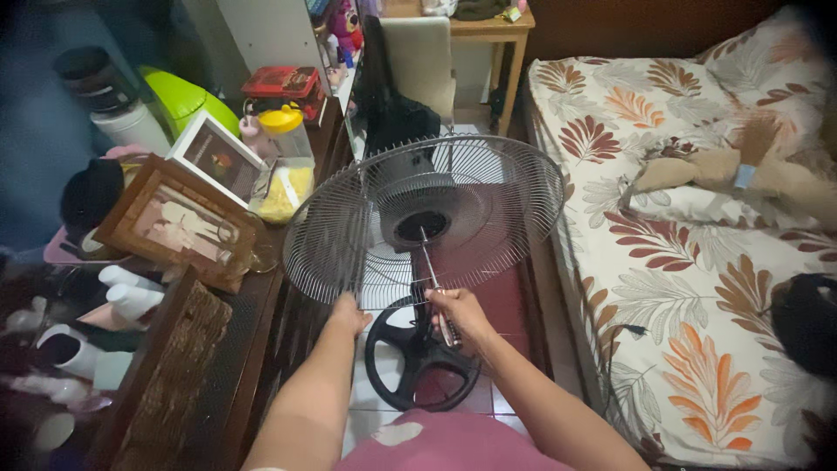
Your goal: The person uses a screwdriver to tighten a screw on the central hub of a standing fan. They repeatedly adjust their grip and reposition the tool while working on the fan's motor housing.
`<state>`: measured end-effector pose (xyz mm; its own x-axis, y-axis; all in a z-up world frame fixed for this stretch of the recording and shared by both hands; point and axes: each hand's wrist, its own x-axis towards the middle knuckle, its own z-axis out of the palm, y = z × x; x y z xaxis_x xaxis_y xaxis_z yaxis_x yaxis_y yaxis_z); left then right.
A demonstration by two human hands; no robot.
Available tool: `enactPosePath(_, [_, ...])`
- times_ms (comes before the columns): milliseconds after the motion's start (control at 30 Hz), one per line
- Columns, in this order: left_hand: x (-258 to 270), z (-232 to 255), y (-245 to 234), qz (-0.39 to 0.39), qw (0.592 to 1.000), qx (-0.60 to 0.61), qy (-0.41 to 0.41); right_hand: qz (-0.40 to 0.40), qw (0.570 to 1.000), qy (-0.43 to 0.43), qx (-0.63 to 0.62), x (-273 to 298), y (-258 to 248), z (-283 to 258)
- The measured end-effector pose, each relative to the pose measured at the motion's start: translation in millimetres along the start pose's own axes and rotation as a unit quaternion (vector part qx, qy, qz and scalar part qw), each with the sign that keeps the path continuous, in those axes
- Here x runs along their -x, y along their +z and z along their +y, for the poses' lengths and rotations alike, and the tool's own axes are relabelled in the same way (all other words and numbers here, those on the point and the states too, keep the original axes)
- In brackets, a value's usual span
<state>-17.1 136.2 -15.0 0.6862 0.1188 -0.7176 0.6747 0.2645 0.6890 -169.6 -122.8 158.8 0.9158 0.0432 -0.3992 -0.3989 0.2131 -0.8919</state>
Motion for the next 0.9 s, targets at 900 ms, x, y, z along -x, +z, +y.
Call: enactPosePath(900, [11, 0, 2, 0.106, 0.989, 0.103, 0.025, 0.103, 0.987, -0.058, 0.107, -25, -17, 24])
